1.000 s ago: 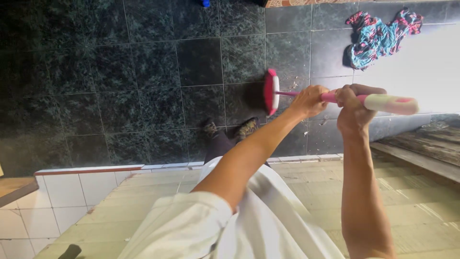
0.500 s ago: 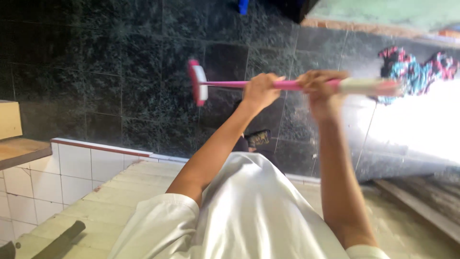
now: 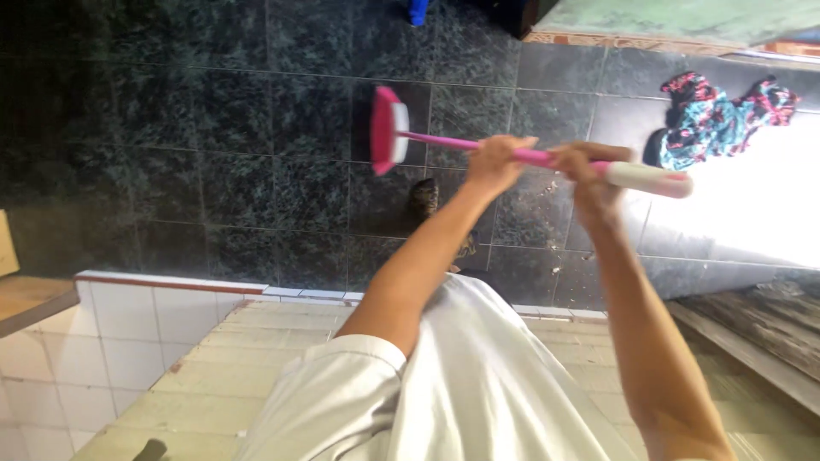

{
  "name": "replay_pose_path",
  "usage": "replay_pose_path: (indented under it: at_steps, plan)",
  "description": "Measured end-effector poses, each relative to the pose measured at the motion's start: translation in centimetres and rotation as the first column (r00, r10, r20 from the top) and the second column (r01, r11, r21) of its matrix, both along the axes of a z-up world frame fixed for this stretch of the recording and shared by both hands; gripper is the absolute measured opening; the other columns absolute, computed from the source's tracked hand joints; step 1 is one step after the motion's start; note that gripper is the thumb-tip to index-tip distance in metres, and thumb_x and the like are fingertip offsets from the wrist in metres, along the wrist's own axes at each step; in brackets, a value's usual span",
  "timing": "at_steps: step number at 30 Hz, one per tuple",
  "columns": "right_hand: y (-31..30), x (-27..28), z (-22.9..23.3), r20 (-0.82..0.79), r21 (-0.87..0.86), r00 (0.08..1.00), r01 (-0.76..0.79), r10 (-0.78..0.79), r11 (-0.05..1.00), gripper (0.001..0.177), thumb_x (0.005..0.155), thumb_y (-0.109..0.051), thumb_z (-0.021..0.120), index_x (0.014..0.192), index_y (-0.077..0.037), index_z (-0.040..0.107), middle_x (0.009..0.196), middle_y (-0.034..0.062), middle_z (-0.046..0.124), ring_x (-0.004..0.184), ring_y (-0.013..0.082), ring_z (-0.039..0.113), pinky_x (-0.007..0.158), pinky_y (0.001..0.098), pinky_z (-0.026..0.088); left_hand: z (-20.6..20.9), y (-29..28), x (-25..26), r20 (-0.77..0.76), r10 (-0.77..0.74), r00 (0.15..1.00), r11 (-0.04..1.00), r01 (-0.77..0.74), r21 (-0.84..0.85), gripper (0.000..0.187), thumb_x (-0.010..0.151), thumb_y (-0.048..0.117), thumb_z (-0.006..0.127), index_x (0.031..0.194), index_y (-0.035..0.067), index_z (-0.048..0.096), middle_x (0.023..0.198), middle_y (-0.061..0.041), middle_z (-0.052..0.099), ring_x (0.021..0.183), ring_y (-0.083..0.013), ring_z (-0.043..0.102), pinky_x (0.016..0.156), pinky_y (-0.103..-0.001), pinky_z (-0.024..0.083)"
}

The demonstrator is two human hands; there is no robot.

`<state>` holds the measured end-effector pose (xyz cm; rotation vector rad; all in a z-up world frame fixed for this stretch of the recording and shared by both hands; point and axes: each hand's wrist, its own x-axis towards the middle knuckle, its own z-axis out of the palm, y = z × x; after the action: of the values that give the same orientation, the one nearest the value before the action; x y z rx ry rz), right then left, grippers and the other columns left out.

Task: The person sweeps a tiled floor using a pink broom, moving debris toward a doorway. They briefly pick up and move a cloth on the floor before continuing to sweep.

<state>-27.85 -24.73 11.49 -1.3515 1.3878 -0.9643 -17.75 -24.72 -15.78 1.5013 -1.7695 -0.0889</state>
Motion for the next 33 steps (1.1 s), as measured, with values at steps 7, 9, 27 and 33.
replay_pose_path:
  at_steps: [7,9,27,33]
  plan:
    - [0.5,-7.5,1.5,0.088,-0.24,0.983,0.177,-0.16,0.954,0.033,0.081,0.015,0.065,0.057,0.001,0.047,0.056,0.0154,0.051,0.054,0.0235,0.054,0.06,0.0318,0.047,8.0,-1.3,-10.7,-0.314,-0.249,0.916,0.784,0.381,0.491,0.027,0.078,0.034,0.073,0.102,0.026,0.066,0.103,0.001,0.072,0.111,-0.0261,0.07,0.097,-0.049,0.063]
    - [0.4,-9.3,2.6,0.118,-0.259,0.965,0.257,-0.233,0.931,0.03,0.081,0.014,0.07,0.06,0.004,0.052,0.053,0.0164,0.051,0.052,0.0241,0.054,0.056,0.0323,0.046,13.4,-2.7,-9.8,-0.306,-0.32,0.897,0.739,0.438,0.511,0.027,0.077,0.039,0.072,0.101,0.028,0.068,0.101,0.004,0.073,0.111,-0.0239,0.071,0.097,-0.048,0.062]
    - [-5.7,8.5,-3.3,0.618,-0.091,0.782,-0.033,0.083,0.995,0.024,0.09,-0.012,0.076,0.071,-0.001,0.066,0.075,0.0182,0.067,0.078,0.0262,0.066,0.086,0.0401,0.054,11.5,-6.7,15.9,0.188,-0.09,0.978,0.661,-0.082,0.746,0.02,0.084,0.024,0.06,0.086,0.014,0.077,0.099,-0.013,0.077,0.108,-0.0369,0.072,0.095,-0.052,0.055]
    - [-4.9,5.9,-7.6,0.456,-0.106,0.859,-0.208,0.233,0.972,0.03,0.091,0.0,0.076,0.066,-0.006,0.06,0.073,0.0064,0.067,0.086,0.0167,0.063,0.085,0.0351,0.051,-2.3,-5.5,13.2,0.108,0.017,0.994,0.883,-0.066,0.464,0.02,0.099,0.03,0.071,0.089,0.012,0.072,0.099,-0.014,0.075,0.12,-0.0418,0.065,0.12,-0.061,0.027]
